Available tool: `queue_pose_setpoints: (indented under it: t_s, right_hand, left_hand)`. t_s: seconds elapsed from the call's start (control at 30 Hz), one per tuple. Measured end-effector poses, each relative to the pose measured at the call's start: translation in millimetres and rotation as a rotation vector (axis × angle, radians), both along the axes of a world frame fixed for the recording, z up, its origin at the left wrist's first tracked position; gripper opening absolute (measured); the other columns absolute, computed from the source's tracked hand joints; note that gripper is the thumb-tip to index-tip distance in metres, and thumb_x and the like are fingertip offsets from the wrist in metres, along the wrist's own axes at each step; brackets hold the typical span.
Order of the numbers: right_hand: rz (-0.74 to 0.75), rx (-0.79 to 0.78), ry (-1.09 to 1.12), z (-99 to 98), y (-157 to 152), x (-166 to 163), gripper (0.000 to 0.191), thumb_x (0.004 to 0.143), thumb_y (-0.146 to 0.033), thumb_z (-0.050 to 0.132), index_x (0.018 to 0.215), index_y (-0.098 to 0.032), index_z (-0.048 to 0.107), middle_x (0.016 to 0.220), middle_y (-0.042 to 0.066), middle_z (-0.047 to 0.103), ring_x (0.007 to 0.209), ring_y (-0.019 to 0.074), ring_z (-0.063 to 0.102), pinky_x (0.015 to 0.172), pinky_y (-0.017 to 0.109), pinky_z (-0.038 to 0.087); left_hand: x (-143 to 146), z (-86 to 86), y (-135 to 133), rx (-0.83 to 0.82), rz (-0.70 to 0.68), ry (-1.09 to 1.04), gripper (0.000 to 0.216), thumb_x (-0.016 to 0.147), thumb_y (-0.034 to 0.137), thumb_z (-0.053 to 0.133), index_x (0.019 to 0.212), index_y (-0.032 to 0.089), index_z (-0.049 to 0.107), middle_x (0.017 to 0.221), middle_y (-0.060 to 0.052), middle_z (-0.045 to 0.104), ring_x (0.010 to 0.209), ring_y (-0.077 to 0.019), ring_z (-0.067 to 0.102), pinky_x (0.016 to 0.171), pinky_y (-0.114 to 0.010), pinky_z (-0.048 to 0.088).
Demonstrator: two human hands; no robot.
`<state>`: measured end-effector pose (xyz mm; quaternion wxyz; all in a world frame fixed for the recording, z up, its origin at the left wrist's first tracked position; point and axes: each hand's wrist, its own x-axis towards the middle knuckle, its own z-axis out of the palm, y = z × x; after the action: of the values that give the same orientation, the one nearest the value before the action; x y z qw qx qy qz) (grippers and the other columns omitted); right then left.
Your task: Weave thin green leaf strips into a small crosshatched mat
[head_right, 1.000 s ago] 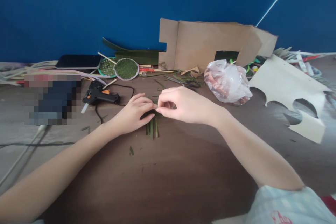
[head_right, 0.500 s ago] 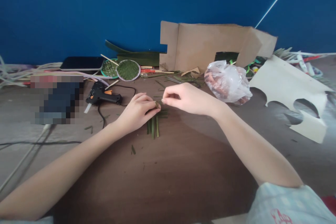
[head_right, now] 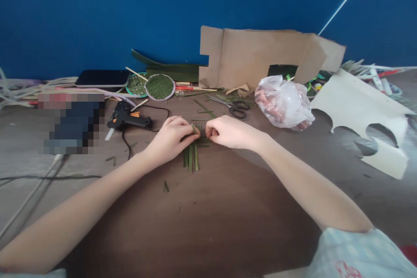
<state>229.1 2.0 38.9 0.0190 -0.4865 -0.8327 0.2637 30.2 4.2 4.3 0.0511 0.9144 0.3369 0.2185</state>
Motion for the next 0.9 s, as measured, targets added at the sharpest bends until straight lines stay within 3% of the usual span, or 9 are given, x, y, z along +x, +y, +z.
queue_pose_setpoints:
  t_s: [0.9]
  right_hand:
    - [-0.018,-0.066,0.024,0.7,-0.1,0.0,0.010,0.071,-0.016,0.047,0.074,-0.018,0.057,0.066,-0.001,0.061,0.057,0.0102,0.052,0.054,0.022,0.036]
  left_hand:
    - [0.5,-1.1,0.6,-0.021,0.014,-0.005,0.020,0.087,0.027,0.049,0.075,0.017,0.060,0.072,-0.001,0.059,0.078,-0.0151,0.052,0.087,-0.034,0.037]
